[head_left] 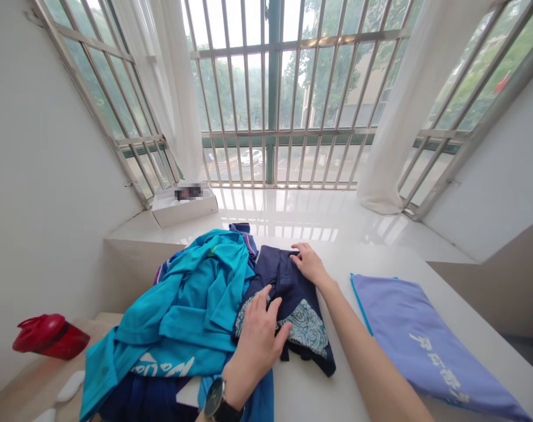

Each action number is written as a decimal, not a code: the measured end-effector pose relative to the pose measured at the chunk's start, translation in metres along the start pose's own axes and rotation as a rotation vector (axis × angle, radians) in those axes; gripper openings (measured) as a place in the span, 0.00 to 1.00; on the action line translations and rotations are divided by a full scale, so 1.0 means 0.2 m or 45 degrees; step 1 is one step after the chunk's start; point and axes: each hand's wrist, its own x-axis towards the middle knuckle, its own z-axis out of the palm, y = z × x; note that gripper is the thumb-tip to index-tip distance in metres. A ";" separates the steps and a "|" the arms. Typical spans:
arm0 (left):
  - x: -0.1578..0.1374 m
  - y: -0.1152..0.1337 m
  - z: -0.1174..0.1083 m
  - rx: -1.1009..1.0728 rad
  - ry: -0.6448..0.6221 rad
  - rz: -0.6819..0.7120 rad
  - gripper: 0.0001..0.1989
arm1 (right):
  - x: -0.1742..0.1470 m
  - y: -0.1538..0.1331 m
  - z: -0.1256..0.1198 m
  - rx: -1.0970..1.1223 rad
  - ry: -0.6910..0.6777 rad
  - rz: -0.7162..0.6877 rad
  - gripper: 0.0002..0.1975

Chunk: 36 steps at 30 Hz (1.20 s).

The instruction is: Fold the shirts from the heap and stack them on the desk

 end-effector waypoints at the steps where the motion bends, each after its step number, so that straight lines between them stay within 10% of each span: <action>1: 0.00 -0.03 -0.04 -0.015 0.005 0.013 0.20 | -0.02 -0.02 -0.03 0.021 0.021 -0.011 0.13; 8: 0.09 -0.17 -0.20 -0.057 -0.113 0.224 0.14 | -0.41 -0.16 -0.13 0.114 -0.139 -0.293 0.12; 17: 0.25 -0.02 0.01 -0.175 -0.245 -0.105 0.19 | -0.65 -0.08 -0.09 0.141 0.021 -0.133 0.16; 26: 0.32 0.05 0.14 -1.448 -0.472 -0.607 0.20 | -0.67 -0.06 -0.09 0.392 0.088 0.023 0.14; 36: 0.31 0.13 0.10 -0.293 -0.216 0.011 0.11 | -0.68 -0.12 -0.11 0.475 0.063 0.040 0.12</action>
